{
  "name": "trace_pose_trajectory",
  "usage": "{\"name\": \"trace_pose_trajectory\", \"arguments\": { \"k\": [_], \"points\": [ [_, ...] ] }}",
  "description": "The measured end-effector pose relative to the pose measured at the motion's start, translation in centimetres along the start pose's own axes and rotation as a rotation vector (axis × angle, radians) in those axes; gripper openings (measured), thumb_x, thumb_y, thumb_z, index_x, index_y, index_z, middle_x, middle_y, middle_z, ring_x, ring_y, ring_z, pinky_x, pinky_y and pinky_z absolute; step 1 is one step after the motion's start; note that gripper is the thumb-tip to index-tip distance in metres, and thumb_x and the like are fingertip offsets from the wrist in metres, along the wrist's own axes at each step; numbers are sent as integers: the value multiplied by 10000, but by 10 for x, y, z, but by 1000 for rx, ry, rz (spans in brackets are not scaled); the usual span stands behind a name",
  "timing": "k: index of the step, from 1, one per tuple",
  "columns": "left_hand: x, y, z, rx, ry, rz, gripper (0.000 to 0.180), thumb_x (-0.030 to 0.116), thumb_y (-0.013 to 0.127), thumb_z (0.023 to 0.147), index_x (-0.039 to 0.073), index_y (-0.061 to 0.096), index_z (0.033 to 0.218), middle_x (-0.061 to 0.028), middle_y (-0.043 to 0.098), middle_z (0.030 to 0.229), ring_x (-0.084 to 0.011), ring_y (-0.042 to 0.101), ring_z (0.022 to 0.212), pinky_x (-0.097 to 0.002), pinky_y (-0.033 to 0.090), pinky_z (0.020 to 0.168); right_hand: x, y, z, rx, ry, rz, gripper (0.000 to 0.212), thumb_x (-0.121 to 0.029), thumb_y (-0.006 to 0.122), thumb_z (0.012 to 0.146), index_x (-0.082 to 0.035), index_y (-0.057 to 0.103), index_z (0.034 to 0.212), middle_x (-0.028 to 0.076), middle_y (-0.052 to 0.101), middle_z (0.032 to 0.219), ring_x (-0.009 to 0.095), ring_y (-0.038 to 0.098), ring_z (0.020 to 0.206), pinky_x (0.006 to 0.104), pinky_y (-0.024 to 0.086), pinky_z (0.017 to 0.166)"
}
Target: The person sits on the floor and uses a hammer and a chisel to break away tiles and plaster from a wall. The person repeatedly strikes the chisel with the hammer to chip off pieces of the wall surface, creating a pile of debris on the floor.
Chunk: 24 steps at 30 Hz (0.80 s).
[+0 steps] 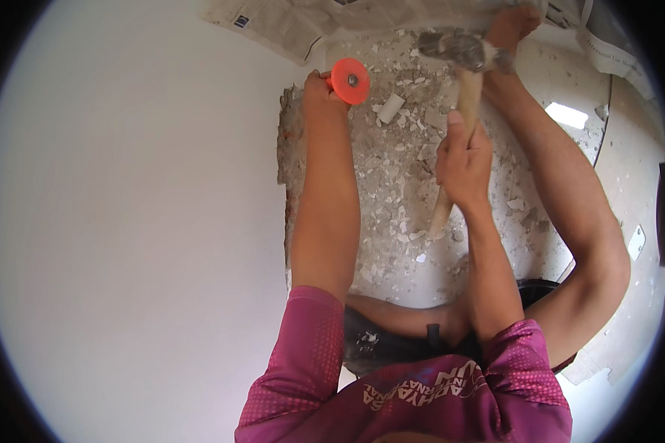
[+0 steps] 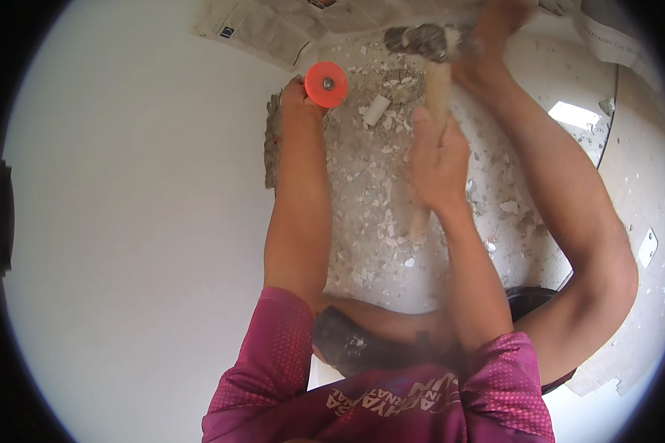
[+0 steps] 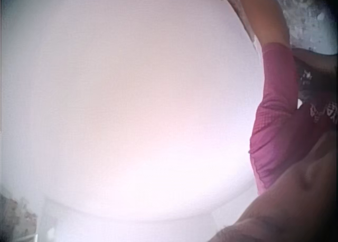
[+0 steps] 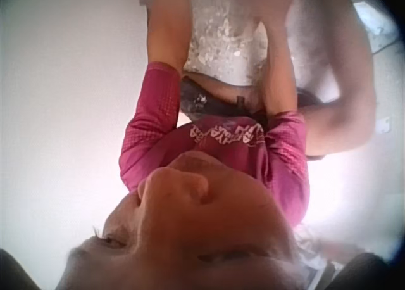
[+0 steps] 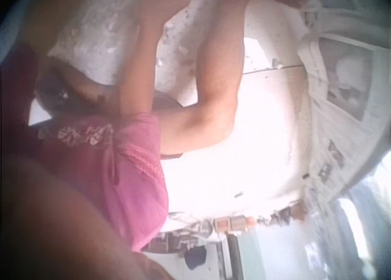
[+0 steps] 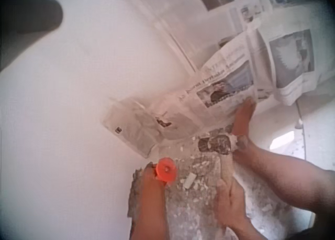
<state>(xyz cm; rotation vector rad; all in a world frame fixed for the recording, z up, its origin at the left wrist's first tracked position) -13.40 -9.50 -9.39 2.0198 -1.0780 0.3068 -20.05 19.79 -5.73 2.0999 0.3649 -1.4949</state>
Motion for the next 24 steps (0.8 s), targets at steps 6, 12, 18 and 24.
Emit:
{"name": "trace_pose_trajectory", "arguments": {
  "k": [6,12,18,24],
  "points": [
    [-20,12,-27,4,79,107,204,198,451,1025,47,393,900,-55,461,797,-140,450,613,-305,490,539,-21,-40,5,117,-14,210,339,-360,457,1045,-83,418,852,-8,406,534,80,389,388,269,339,355],
    [-8,8,-26,78,131,110,208,179,451,1024,35,384,890,-59,459,806,-158,449,601,-311,480,511,-33,-44,-4,192,-3,277,386,-439,396,1047,-91,426,884,23,401,536,114,382,364,272,378,349],
    [-16,3,-28,129,168,111,202,169,445,1023,35,380,885,-62,451,798,-161,465,620,-320,488,516,-54,-49,-7,260,-76,374,414,-445,383,1049,-67,422,886,43,405,533,130,403,379,280,382,368],
    [-17,3,-36,73,171,108,207,163,426,1019,35,381,863,-74,451,800,-181,480,653,-344,507,546,-65,-53,-20,284,-118,429,472,-517,321,1039,-64,394,929,71,402,554,170,396,402,321,417,419]
  ]
}}
Point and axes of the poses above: each hand's wrist, its own z-axis towards the middle knuckle, its own y-axis out of the palm, x = y × z, the point moved 2 cm from there along z, towards the middle knuckle
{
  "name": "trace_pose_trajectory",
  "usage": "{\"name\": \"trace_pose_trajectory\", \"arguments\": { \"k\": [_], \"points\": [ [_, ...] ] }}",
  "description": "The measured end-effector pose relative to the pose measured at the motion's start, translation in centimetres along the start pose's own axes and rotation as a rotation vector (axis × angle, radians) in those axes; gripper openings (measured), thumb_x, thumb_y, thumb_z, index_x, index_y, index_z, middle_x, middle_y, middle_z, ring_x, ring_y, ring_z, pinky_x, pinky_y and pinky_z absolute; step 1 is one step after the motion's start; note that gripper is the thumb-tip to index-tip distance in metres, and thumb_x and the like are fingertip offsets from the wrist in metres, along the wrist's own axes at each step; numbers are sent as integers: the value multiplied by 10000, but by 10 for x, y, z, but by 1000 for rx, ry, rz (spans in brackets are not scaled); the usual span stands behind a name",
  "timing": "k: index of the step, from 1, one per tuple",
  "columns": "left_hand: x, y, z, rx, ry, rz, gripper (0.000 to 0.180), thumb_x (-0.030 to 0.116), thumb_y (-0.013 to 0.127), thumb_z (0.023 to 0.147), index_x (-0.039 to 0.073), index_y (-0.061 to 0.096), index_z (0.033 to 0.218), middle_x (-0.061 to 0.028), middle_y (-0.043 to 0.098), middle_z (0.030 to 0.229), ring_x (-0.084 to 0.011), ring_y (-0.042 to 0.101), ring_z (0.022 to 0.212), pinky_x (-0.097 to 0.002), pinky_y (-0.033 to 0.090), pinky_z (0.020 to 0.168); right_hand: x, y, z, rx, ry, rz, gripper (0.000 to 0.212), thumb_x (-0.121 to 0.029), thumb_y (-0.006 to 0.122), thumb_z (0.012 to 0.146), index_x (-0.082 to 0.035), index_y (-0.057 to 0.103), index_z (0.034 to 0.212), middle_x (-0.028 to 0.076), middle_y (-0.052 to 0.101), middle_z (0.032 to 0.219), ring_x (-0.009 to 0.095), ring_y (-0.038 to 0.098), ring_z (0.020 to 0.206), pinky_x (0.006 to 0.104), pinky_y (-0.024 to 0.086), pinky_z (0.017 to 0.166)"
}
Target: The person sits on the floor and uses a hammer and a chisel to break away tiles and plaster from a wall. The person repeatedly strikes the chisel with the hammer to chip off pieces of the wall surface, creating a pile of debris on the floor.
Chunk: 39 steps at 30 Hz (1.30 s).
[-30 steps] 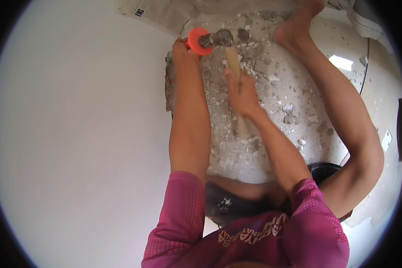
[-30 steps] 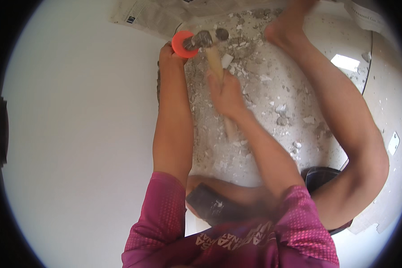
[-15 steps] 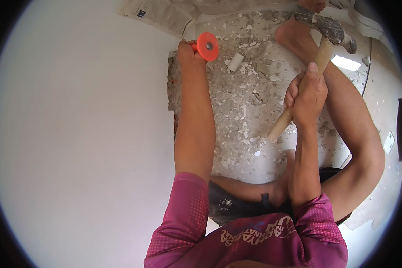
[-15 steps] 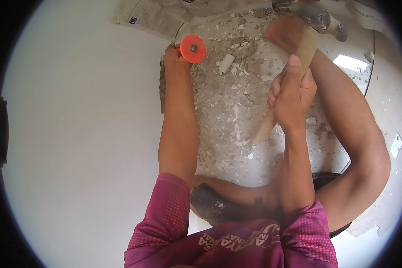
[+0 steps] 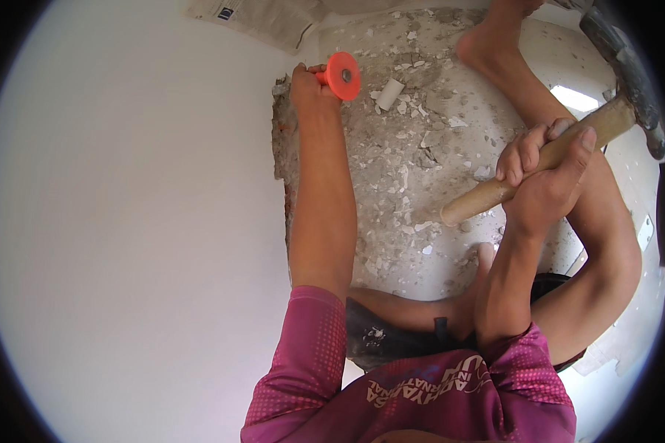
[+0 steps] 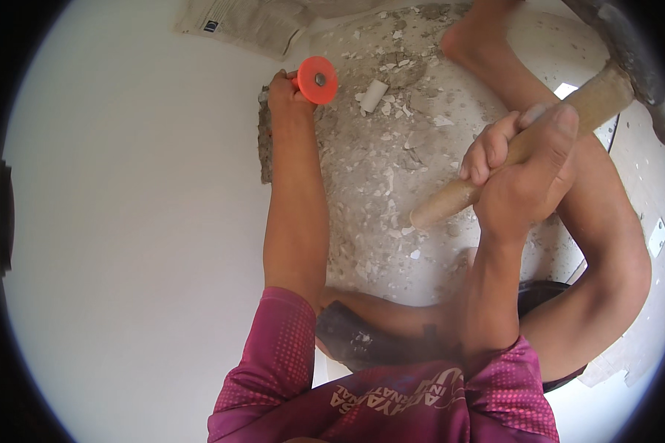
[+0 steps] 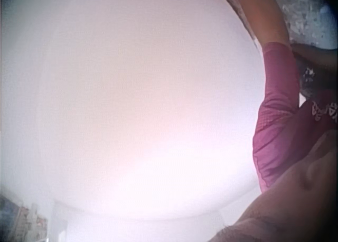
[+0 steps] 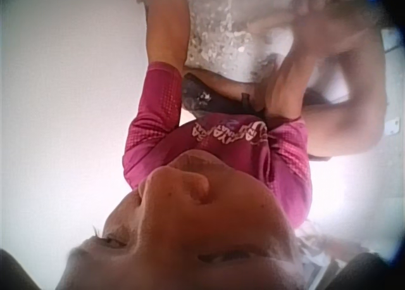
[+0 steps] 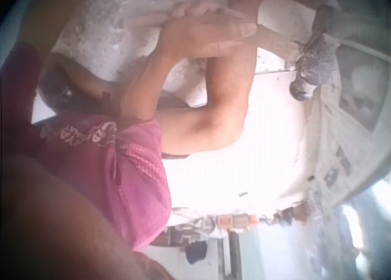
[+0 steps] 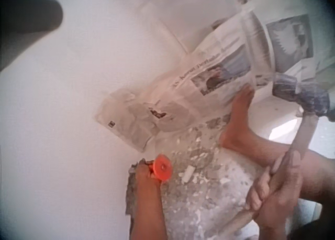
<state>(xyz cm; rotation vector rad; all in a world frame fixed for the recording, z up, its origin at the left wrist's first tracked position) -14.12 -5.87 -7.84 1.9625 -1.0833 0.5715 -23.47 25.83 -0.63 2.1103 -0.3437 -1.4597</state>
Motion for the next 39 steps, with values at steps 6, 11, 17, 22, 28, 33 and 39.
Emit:
{"name": "trace_pose_trajectory", "arguments": {
  "k": [6,11,17,22,28,33,39],
  "points": [
    [10,-6,11,24,-8,28,194,162,422,1019,27,393,883,-81,460,807,-186,488,658,-345,517,556,2,8,-15,31,-13,57,493,-540,263,1036,-67,378,958,78,394,561,180,397,410,327,421,427],
    [17,-5,30,-56,-93,-6,202,178,406,1026,14,407,908,-91,481,834,-204,511,712,-390,543,631,137,24,-34,-285,-312,-475,318,-361,499,1015,-53,540,951,36,525,643,155,520,559,308,447,514],
    [20,10,36,-151,-191,-27,228,181,368,1035,35,395,862,-75,478,832,-201,514,728,-383,552,685,96,38,-22,-394,-9,-537,293,-294,493,1029,-25,596,973,65,619,698,205,598,587,344,469,551],
    [27,4,24,-100,-190,-110,216,158,375,1032,49,389,845,-51,467,780,-172,491,653,-345,534,616,86,42,-19,-251,-310,187,347,-373,517,1017,-48,546,900,69,585,664,124,527,474,281,418,416],
    [39,12,48,-116,-200,-144,168,110,411,1017,50,394,861,-28,458,750,-135,465,594,-285,511,549,124,46,-15,-560,-151,-722,353,-366,529,1007,-17,576,1002,73,587,663,137,540,481,274,421,456],
    [34,7,26,-80,-274,-206,142,99,423,1005,39,408,878,-31,470,754,-132,480,600,-303,536,549,111,42,-17,-328,-162,5,357,-340,456,1025,-64,479,800,52,524,617,141,501,505,283,416,461],
    [42,3,39,-106,-219,-195,105,40,382,972,-10,455,915,-87,543,828,-214,572,667,-407,594,624,112,64,-7,-558,-147,-740,291,-266,506,1015,-9,538,882,52,548,673,158,556,651,301,425,562]
  ]
}}
Point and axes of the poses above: each hand's wrist, its own z-axis towards the middle knuckle, its own y-axis out of the palm, x = y × z, the point moved 2 cm from there along z, towards the middle knuckle
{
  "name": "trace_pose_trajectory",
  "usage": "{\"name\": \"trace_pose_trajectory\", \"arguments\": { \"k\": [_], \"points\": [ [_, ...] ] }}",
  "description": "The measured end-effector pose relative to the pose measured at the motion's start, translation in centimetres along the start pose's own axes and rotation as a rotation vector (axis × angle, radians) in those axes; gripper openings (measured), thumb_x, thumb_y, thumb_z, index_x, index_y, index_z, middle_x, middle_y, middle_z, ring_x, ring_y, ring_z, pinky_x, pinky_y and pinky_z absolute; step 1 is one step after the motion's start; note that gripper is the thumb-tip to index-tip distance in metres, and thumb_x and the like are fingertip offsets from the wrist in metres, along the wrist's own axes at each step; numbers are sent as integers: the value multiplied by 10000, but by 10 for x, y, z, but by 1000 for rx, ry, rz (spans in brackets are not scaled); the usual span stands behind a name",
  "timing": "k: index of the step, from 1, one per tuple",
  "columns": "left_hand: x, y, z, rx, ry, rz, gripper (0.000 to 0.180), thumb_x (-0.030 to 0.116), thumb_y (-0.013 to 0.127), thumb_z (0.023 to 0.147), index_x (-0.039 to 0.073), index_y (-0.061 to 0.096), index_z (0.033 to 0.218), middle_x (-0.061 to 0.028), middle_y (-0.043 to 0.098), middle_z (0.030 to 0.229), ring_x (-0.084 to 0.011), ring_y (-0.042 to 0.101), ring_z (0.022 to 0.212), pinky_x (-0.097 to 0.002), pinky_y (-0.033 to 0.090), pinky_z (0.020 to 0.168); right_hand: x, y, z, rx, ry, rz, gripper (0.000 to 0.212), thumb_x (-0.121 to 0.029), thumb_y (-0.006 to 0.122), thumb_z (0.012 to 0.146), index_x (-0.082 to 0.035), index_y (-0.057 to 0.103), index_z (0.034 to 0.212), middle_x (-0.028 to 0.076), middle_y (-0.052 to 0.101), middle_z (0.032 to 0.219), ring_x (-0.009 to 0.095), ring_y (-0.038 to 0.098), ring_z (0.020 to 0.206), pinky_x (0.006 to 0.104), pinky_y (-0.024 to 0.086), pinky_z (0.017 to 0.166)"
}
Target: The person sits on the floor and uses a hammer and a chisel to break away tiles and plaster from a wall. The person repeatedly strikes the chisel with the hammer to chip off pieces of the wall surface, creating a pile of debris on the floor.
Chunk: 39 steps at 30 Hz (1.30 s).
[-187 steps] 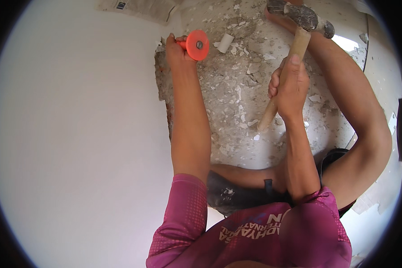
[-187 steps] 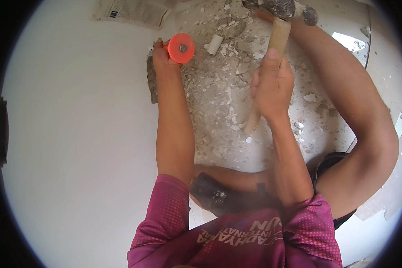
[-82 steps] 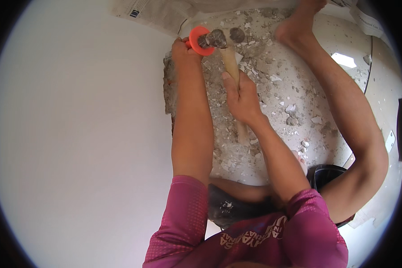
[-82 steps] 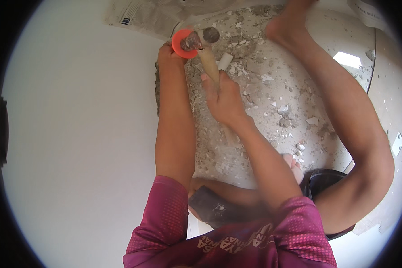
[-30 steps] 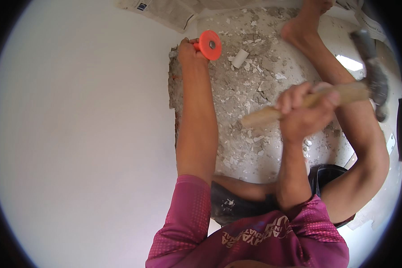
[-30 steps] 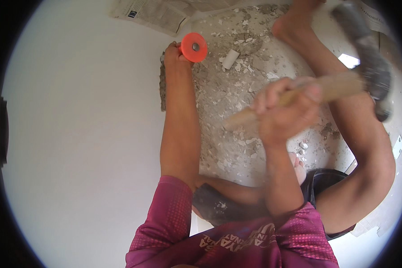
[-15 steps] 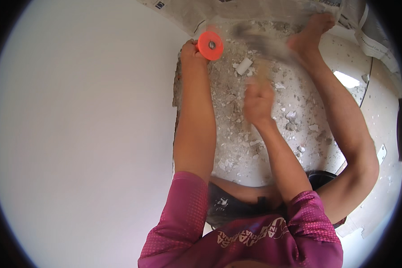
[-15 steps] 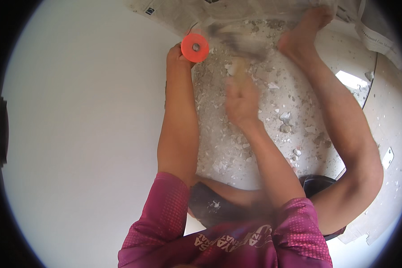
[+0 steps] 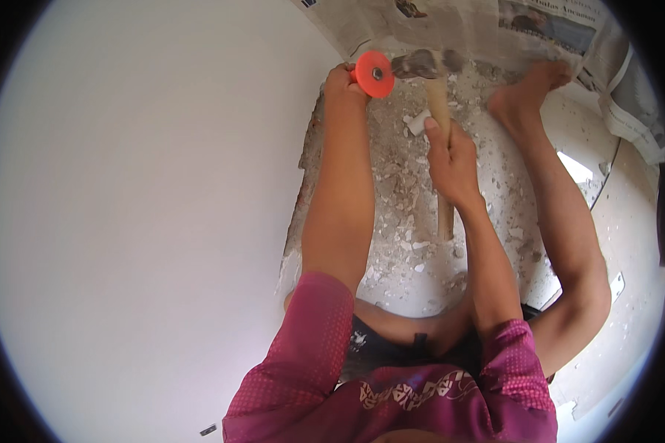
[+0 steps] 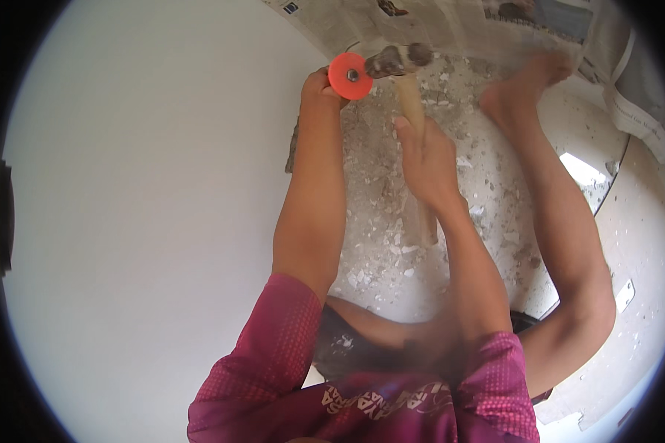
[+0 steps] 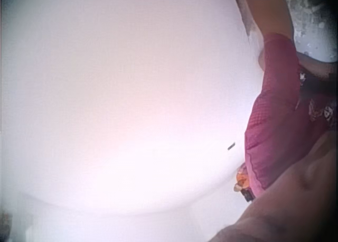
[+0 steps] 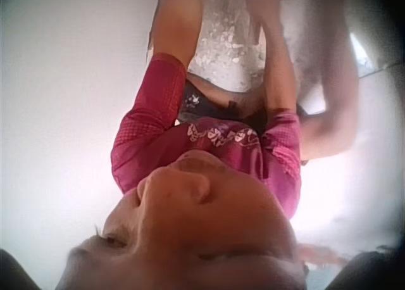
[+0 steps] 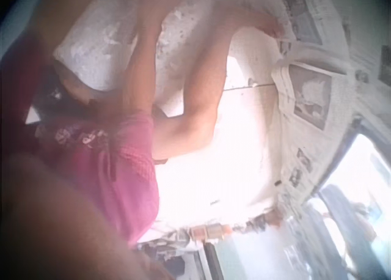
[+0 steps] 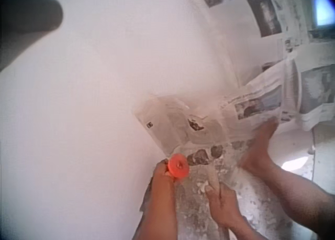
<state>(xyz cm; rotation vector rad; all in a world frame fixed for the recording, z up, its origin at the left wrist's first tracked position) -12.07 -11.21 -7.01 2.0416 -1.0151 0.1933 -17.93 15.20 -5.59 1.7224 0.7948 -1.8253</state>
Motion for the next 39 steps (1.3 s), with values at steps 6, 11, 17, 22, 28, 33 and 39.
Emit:
{"name": "trace_pose_trajectory", "arguments": {
  "k": [6,11,17,22,28,33,39],
  "points": [
    [15,6,-45,-58,-44,-198,201,21,346,959,-80,511,1012,-171,600,976,-282,647,823,-443,608,713,-22,-53,3,-37,-316,1111,245,-293,534,1006,-95,555,863,50,564,681,187,555,552,342,498,545],
    [-10,-3,-26,-151,-117,-119,234,50,334,986,-69,512,1081,-169,614,1030,-286,650,872,-441,598,739,-22,32,21,-263,-41,-221,299,-255,577,971,39,589,1027,213,703,859,396,666,711,458,510,671],
    [-27,-39,-21,-149,-71,36,227,172,402,1038,-26,496,1097,-134,609,985,-266,627,810,-427,585,686,-36,-32,-14,93,-4,152,360,-357,502,1023,-24,529,888,42,536,589,156,541,498,317,423,471],
    [-73,-64,-56,2,35,255,237,240,494,1027,13,441,987,-75,511,801,-187,515,636,-373,536,555,-43,-61,-31,242,89,457,397,-417,435,1045,-87,435,823,14,433,520,94,404,381,249,330,356],
    [-47,-52,-62,47,272,356,209,156,495,1001,-3,376,933,-75,448,759,-174,467,603,-349,493,496,-12,-74,-44,330,272,650,489,-497,341,1049,-65,435,840,38,420,526,106,402,389,260,338,368],
    [-48,-47,-62,46,339,368,188,109,471,982,-18,357,903,-81,439,765,-179,456,601,-349,486,491,5,-78,-49,311,318,594,542,-566,306,1031,-49,418,918,39,409,547,113,389,383,268,379,374],
    [-55,-47,-48,23,421,307,130,58,448,936,-22,366,873,-110,445,824,-201,467,625,-359,493,504,1,-85,-53,460,222,683,517,-527,327,1039,-48,437,881,52,433,550,125,404,390,269,364,374]
  ]
}}
Point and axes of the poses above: each hand's wrist, its own z-axis towards the middle knuckle, its own y-axis out of the palm, x = y × z, the point moved 2 cm from there along z, towards the middle knuckle
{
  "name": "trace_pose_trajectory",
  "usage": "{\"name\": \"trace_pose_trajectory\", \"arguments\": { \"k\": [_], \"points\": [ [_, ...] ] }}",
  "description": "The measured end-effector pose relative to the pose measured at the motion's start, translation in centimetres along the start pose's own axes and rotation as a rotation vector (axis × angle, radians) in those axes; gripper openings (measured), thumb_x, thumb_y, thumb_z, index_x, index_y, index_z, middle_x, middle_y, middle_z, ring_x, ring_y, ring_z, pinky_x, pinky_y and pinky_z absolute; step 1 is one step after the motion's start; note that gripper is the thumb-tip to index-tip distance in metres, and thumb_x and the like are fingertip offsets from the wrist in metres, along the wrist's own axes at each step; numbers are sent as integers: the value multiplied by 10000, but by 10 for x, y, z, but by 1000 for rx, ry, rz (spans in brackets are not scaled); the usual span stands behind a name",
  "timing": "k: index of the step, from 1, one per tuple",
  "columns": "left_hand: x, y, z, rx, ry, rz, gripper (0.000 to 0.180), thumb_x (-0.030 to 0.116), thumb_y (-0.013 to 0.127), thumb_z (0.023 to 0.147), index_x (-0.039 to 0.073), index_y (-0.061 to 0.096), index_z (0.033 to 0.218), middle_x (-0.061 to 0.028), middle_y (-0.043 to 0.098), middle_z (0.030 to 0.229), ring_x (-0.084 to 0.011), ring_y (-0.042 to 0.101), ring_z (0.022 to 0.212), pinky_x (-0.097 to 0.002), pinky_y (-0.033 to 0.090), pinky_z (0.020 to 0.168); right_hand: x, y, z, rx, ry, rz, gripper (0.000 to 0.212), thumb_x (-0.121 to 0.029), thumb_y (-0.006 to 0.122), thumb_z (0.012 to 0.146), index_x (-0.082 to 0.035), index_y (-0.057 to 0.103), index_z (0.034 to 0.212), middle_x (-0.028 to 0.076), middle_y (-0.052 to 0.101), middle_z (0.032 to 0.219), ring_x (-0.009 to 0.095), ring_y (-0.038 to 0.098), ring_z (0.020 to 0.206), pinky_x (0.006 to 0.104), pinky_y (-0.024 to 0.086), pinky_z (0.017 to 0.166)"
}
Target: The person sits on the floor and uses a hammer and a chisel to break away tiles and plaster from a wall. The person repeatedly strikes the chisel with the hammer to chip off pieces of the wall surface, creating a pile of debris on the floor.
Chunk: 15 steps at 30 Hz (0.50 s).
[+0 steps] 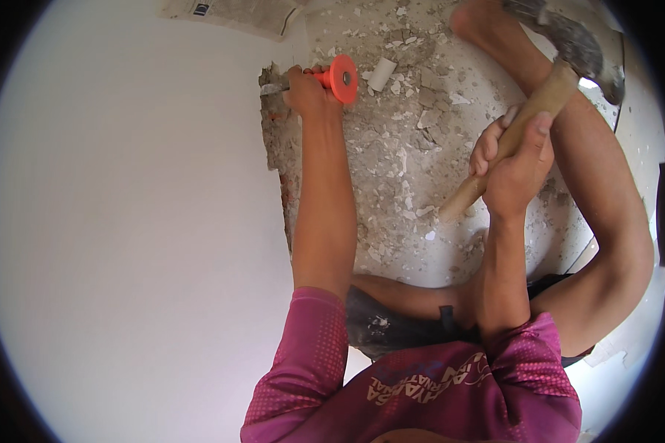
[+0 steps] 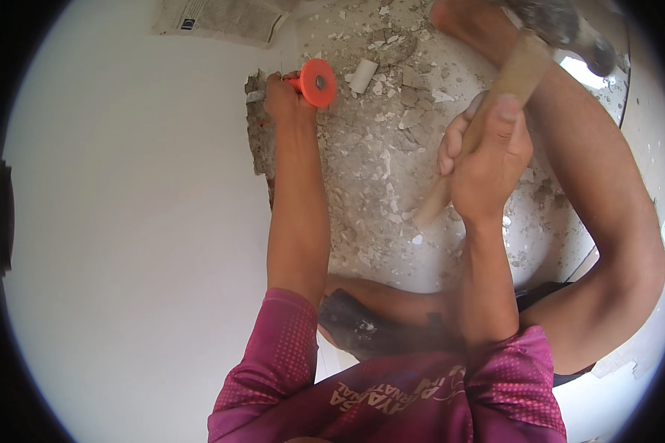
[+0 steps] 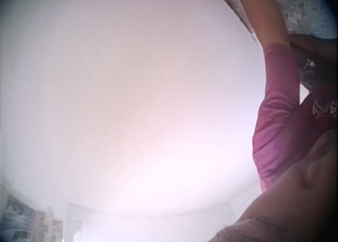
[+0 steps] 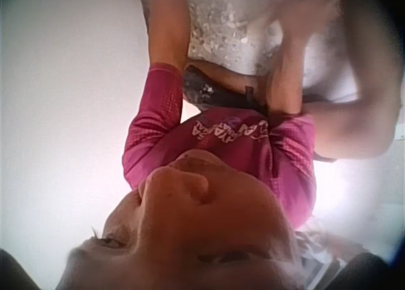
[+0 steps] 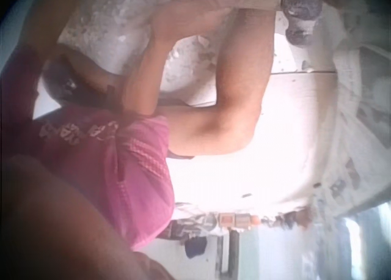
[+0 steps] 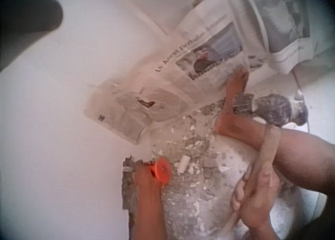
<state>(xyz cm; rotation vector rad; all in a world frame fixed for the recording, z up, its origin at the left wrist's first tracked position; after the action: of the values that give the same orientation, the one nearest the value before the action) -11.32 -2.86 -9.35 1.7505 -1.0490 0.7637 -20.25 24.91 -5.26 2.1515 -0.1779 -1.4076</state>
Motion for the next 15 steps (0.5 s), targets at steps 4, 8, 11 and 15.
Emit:
{"name": "trace_pose_trajectory", "arguments": {
  "k": [4,8,11,15],
  "points": [
    [0,16,-7,24,-8,-17,103,50,420,928,-23,374,874,-111,443,842,-210,477,657,-372,504,539,9,18,-8,76,-138,486,494,-481,359,1046,-29,461,873,68,457,565,149,436,404,279,389,394],
    [10,24,22,-51,-74,-70,110,82,391,952,-9,393,892,-103,455,851,-205,478,674,-395,507,577,117,66,-21,-301,-225,-496,417,-424,419,1041,-61,498,852,83,506,602,169,466,417,300,412,418],
    [15,16,20,-8,-134,-161,126,108,376,974,1,400,910,-98,469,869,-204,481,694,-400,503,589,106,50,-22,-298,-16,-447,401,-419,432,1038,-85,492,825,87,530,632,167,478,424,322,422,425],
    [8,12,18,-23,-75,-14,134,115,371,988,0,398,926,-93,480,893,-205,494,740,-390,515,610,42,32,-13,-62,121,12,435,-450,391,1043,-101,450,789,41,492,590,138,468,438,309,413,398]
  ]
}}
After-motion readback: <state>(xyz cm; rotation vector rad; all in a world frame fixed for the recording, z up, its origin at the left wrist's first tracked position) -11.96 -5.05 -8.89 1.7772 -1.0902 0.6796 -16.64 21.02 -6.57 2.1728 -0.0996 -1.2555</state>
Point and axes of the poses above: each hand's wrist, its own z-axis towards the middle knuckle, its own y-axis out of the palm, x = y × z, the point moved 2 cm from there along z, towards the middle knuckle
